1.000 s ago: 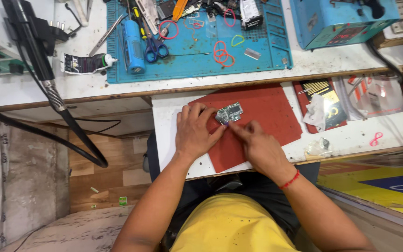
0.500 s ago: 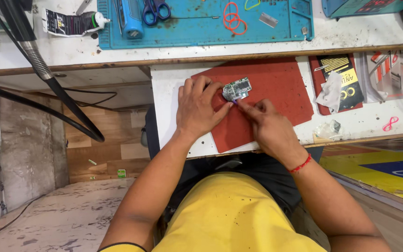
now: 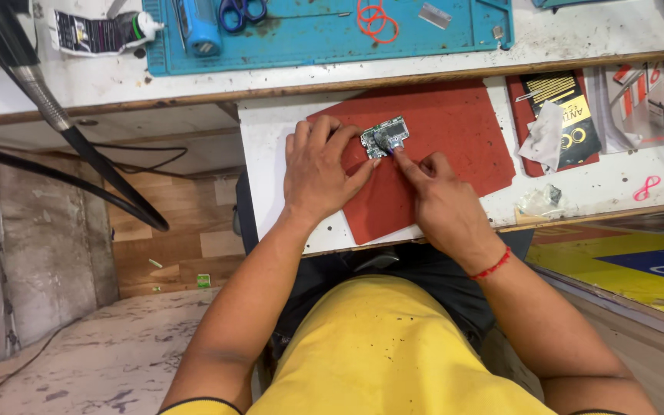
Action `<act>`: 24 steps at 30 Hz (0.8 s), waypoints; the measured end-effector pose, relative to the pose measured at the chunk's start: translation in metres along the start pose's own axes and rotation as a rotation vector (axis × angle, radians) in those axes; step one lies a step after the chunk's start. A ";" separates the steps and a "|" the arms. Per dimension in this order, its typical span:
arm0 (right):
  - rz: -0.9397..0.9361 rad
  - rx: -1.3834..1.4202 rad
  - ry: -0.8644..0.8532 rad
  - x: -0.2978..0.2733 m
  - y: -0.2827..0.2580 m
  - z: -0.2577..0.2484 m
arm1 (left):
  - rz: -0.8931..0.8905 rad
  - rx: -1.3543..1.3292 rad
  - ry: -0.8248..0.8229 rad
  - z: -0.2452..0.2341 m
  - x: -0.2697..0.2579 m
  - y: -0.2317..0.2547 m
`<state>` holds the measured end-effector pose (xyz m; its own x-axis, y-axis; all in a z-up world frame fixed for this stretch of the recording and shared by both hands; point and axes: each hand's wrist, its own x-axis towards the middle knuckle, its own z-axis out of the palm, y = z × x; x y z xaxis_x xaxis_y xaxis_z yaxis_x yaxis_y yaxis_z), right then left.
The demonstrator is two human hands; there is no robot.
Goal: The person uses a small tool to scrape and clean the surface of a small electronic circuit board placed on a red mat. They repeatedly rub the tool across the board's components and traces, occasionally lifting the board to inspect it. The workspace is cluttered with various tools and electronic parts.
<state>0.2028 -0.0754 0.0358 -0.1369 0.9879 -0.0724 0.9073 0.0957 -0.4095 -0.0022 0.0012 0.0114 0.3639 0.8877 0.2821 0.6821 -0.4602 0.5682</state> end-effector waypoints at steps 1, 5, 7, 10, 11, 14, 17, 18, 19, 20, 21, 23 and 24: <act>0.046 -0.015 0.032 0.004 0.003 -0.003 | -0.001 0.002 0.006 0.001 0.001 0.000; 0.020 -0.008 0.002 0.004 0.005 -0.006 | -0.011 0.003 -0.003 0.003 -0.002 0.000; -0.006 -0.011 -0.002 0.003 0.002 -0.005 | -0.013 0.008 -0.010 0.001 -0.002 -0.002; 0.045 -0.055 0.077 0.004 0.007 -0.008 | -0.010 0.002 -0.006 0.003 -0.002 0.001; 0.016 -0.043 0.084 0.003 0.006 -0.006 | -0.009 0.003 -0.002 0.002 -0.003 0.001; -0.028 -0.029 0.068 0.001 0.004 -0.003 | -0.011 0.005 0.001 0.001 0.000 0.000; 0.068 -0.013 0.086 0.004 0.008 -0.003 | -0.011 -0.003 0.005 0.002 -0.003 0.000; 0.115 -0.007 0.103 0.006 0.011 -0.005 | -0.010 -0.006 0.012 0.003 -0.002 0.000; 0.068 0.000 0.056 0.004 0.008 -0.004 | -0.009 -0.004 0.007 0.002 -0.001 0.000; 0.022 0.006 0.010 0.000 0.005 -0.002 | -0.008 -0.003 0.002 0.002 0.000 0.000; -0.018 0.016 -0.042 -0.005 0.003 0.001 | -0.009 -0.005 -0.011 0.001 -0.003 0.000; 0.051 0.047 0.062 0.006 0.011 -0.001 | -0.009 -0.002 -0.009 0.000 -0.003 -0.001; 0.086 0.059 0.121 0.010 0.014 -0.002 | -0.002 -0.002 -0.005 0.000 -0.002 -0.001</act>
<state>0.2150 -0.0638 0.0315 -0.0074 1.0000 -0.0010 0.8880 0.0062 -0.4597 -0.0033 0.0000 0.0105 0.3655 0.8886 0.2770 0.6819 -0.4582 0.5702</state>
